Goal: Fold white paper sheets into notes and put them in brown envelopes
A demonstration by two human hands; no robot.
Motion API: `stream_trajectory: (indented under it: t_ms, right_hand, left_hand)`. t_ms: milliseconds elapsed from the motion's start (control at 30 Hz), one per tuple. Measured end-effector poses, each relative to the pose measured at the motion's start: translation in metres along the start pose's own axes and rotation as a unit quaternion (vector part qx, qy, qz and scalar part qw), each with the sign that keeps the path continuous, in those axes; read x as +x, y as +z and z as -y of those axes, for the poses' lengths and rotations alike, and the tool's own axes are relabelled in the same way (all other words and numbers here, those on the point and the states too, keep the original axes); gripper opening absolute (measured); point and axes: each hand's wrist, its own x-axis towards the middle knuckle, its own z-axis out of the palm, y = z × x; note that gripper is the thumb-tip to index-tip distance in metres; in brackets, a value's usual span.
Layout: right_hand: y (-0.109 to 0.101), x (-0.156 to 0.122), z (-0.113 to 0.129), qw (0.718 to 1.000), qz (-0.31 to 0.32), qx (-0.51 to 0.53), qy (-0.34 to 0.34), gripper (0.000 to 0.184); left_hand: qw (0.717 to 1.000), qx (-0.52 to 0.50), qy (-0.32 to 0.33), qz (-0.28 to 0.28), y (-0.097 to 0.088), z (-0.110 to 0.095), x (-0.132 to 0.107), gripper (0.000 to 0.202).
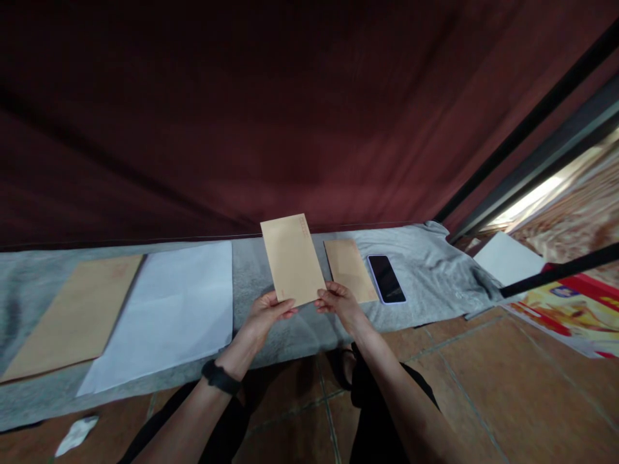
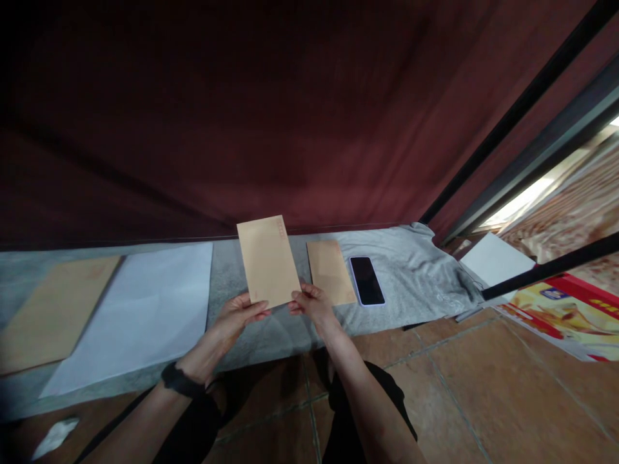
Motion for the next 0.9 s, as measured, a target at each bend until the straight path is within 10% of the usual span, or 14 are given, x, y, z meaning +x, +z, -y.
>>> stream_trajectory:
  t_ms: [267,400,533,633,800,900]
  right_hand:
    - [-0.013,0.009,-0.005,0.975,-0.064,-0.172,-0.121,0.036]
    - [-0.006,0.002,-0.005,0.821,-0.056,-0.451,-0.345,0.054]
    - [0.008,-0.005,-0.008,0.702,0.031,-0.587,-0.403,0.067]
    - [0.011,-0.002,-0.007,0.751,0.021,-0.529,-0.394,0.062]
    - [0.014,0.008,-0.001,0.935,-0.084,-0.186,-0.291,0.035]
    - [0.022,0.009,0.001,0.976,-0.095,0.040,-0.192,0.035]
  left_hand:
    - [0.998,0.030,0.051,-0.030,-0.009,-0.002,0.008,0.048]
    - [0.997,0.028,0.068,-0.038,-0.006,-0.007,0.008,0.044]
    - [0.998,0.010,0.055,0.008,0.006,-0.011,0.002,0.042]
    - [0.997,-0.047,0.044,0.044,0.012,-0.014,-0.001,0.047]
    - [0.995,-0.085,0.034,0.036,0.011,-0.011,0.003,0.063]
    - [0.998,-0.059,0.011,0.028,0.013,-0.003,0.005,0.056]
